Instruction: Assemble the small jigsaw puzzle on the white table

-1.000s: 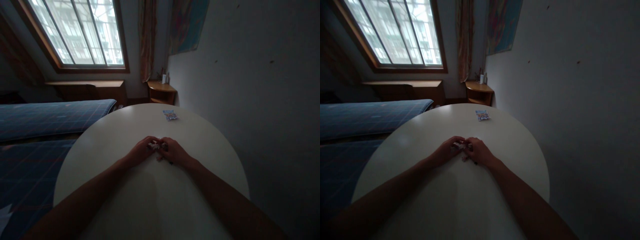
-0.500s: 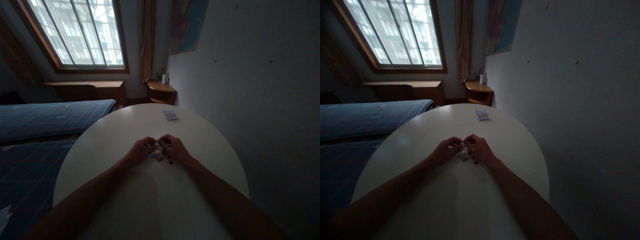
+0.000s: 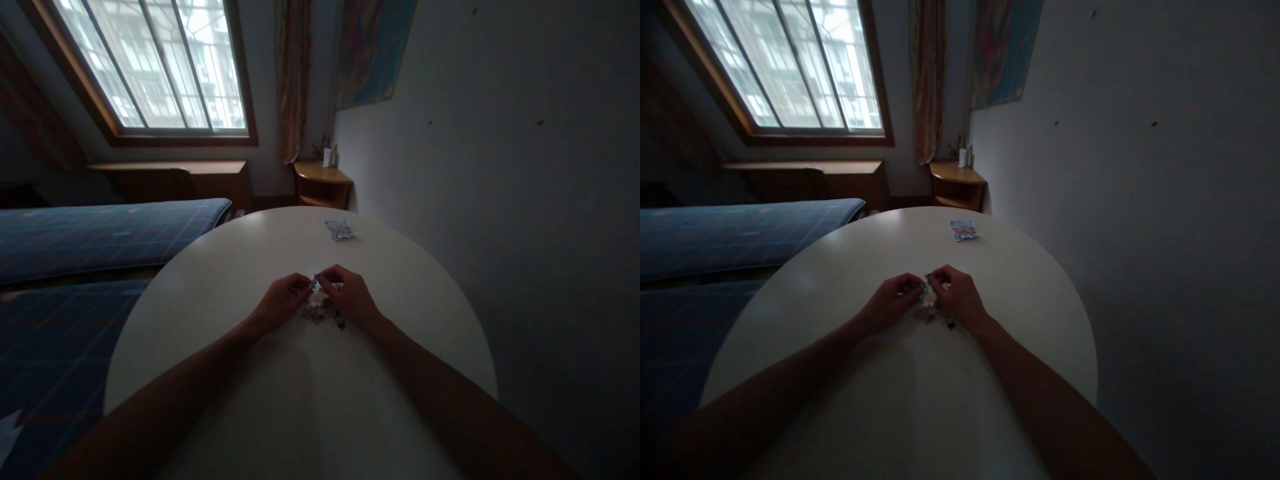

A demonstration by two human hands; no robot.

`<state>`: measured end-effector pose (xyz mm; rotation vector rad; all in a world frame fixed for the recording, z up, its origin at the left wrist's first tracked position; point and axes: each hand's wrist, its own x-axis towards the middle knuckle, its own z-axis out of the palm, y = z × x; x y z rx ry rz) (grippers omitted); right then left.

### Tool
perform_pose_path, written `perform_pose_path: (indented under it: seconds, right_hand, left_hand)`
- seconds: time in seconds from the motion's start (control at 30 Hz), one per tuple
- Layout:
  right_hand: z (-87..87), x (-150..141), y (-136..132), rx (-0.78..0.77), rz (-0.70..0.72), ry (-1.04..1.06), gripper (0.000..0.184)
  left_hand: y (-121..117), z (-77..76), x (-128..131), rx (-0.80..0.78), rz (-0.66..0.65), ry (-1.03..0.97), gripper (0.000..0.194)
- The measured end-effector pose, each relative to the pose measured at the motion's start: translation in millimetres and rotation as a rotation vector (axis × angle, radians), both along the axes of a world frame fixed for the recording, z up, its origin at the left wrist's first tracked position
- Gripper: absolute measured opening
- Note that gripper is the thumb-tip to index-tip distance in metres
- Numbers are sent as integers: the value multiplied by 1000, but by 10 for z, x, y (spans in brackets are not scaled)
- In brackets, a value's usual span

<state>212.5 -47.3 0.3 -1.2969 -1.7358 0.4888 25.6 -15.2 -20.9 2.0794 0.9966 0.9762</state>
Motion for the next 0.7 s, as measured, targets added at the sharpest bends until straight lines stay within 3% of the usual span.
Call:
perform_pose_path:
  seconds: [0.23, 0.33, 0.4, 0.47, 0.57, 0.7]
  right_hand:
    - [-47, 90, 44, -15, -21, -225, 19]
    - [-125, 188, 67, -44, 22, -395, 52]
    - [-182, 242, 68, -98, 117, -475, 83]
    - [-232, 265, 62, -141, 214, -517, 98]
    - [-278, 226, 57, -109, 304, -500, 84]
    - [-276, 101, 68, 25, 321, -430, 55]
  left_hand:
    - [132, 2, -144, 88, 137, 170, 20]
    - [217, 20, -310, 117, 125, 266, 31]
    - [254, 38, -429, 116, 49, 323, 49]
    - [269, 47, -516, 117, -70, 383, 64]
    - [267, 22, -534, 145, -193, 422, 67]
    - [236, -32, -394, 142, -190, 355, 48]
